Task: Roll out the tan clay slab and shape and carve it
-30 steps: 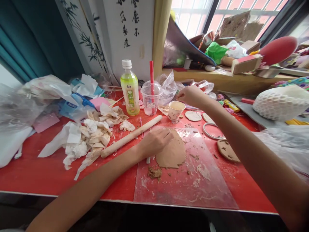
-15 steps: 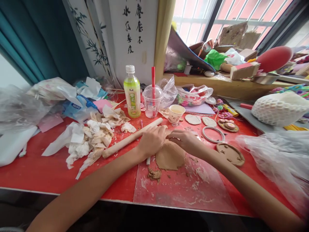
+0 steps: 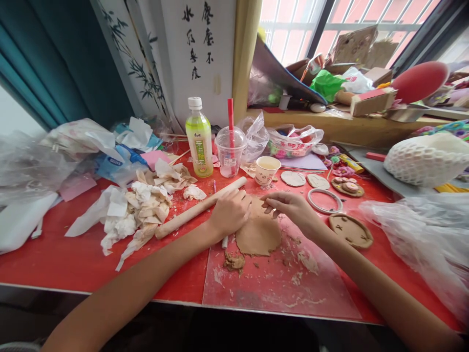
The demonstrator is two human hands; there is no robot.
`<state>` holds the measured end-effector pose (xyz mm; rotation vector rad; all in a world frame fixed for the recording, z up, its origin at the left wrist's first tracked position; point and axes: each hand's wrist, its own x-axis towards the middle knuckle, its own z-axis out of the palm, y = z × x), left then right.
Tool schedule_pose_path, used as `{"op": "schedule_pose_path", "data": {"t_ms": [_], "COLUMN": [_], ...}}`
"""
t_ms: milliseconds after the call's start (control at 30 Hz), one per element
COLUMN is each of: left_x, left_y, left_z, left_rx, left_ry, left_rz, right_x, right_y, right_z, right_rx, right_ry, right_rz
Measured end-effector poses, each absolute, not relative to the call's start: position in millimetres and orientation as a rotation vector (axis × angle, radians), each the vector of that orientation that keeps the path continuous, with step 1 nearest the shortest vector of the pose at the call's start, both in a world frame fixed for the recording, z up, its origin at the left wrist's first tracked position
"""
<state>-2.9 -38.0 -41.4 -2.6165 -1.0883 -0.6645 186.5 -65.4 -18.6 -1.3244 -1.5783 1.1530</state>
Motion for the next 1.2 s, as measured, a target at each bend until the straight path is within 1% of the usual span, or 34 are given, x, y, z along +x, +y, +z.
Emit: {"op": "schedule_pose_path", "data": {"t_ms": [100,200,333,400,533,700,900,1033,1200], "left_x": [-2,-2,-3,-4,-5,-4,-3,-4,-4], "left_y": [-40,-43,-47,-47,-46,-44,-44,-44,-44], "left_z": [-37,-34,-31,-31,-32,-33,-32,-33,-35], "left_rx": [-2.615,-2.625,-2.602,-2.597,-2.685,-2.805,-2.726,-2.653,-2.676], "left_ry": [-1.069,-0.940,-0.801,-0.778,-0.740,-0.740,-0.785,-0.822,-0.834], "left_rz": [-0.687,-0.762,-0.988,-1.026,-0.968,-0.918,-0.994,-0.960,-1.007], "right_x": [186,184,181,180,178,177,179,180,179], "right_y": [-68,-71,-75,-77,-80,-83,-81,-80,-80], "right_z": [-19,-19,-16,-15,-16,-15,-17,-21,-21], "right_rx": [-1.285,-1.185,-1.100,-1.070,-0.996,-1.030,-1.089,-1.115,-1.097], "right_ry": [-1.350,-1.181,-1.051,-1.051,-1.179,-1.302,-1.209,-1.200,-1.140], "right_rz": [1.379,1.569,1.687,1.705,1.675,1.620,1.640,1.635,1.671]}}
